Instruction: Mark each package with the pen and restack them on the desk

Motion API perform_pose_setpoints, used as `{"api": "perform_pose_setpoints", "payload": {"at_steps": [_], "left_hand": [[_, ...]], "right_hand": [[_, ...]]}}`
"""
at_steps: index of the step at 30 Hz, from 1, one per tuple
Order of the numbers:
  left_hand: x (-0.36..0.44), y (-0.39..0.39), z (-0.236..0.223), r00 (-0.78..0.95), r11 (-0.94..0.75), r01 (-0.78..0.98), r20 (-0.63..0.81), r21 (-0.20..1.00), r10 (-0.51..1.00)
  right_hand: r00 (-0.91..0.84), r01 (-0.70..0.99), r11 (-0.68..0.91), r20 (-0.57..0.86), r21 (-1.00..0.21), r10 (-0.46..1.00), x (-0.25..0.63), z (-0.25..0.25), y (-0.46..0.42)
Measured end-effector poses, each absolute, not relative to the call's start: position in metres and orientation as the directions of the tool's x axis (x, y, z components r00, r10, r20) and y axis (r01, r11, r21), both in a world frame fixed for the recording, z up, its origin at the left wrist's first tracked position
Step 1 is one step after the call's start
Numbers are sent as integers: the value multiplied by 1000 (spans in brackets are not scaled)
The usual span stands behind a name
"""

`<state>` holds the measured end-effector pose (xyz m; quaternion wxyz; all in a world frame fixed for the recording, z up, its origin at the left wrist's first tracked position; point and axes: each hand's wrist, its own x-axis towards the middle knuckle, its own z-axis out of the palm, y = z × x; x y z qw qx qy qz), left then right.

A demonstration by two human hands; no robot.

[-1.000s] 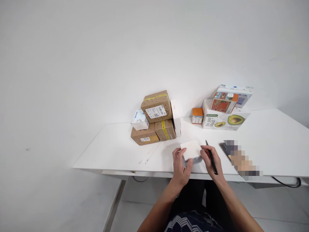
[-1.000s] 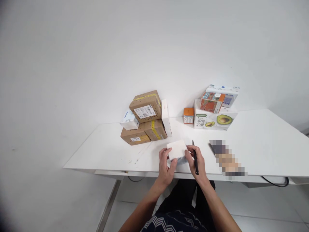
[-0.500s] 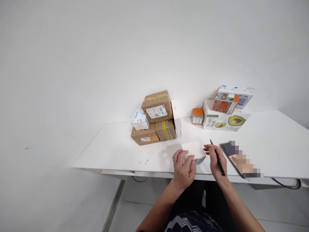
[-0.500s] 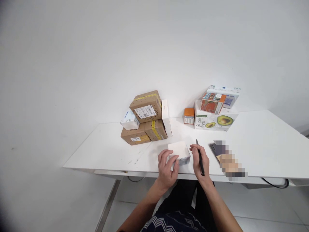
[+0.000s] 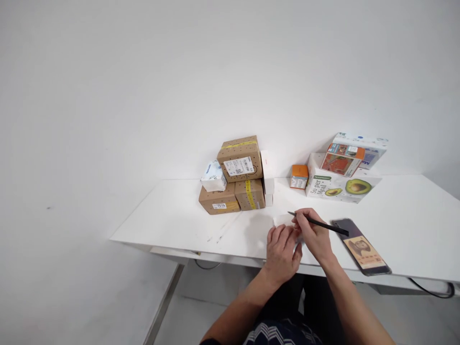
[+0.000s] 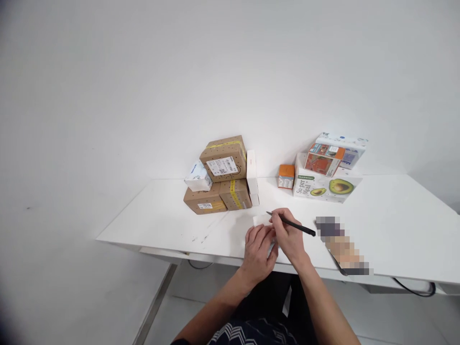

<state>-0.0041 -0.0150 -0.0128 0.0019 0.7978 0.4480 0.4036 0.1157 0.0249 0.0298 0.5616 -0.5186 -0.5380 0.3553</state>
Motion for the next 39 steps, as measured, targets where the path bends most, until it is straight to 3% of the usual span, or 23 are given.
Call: {"api": "perform_pose_setpoints", "payload": {"at_steps": [6,13,21,31,39], "left_hand": [[-2,-14,-19,267,-593,718,643,365,718],[-2,-13,-20,290,-601,730,649,325,703],[1,-12,-20,227,-599,753,747,272,625],[1,-11,-21,229,-596,760,751,259,619],[2,-12,-19,226,-587,766,745,262,628]], "right_hand": [[175,370,246,327,-896,929,112,24,28],[111,462,269,356,-845,928,112,30,29],[86,481,271,352,-834,932,109,32,29],[69,513,264,346,-817,936,110,32,29],[124,395,243,314,-886,941,111,27,28]]}}
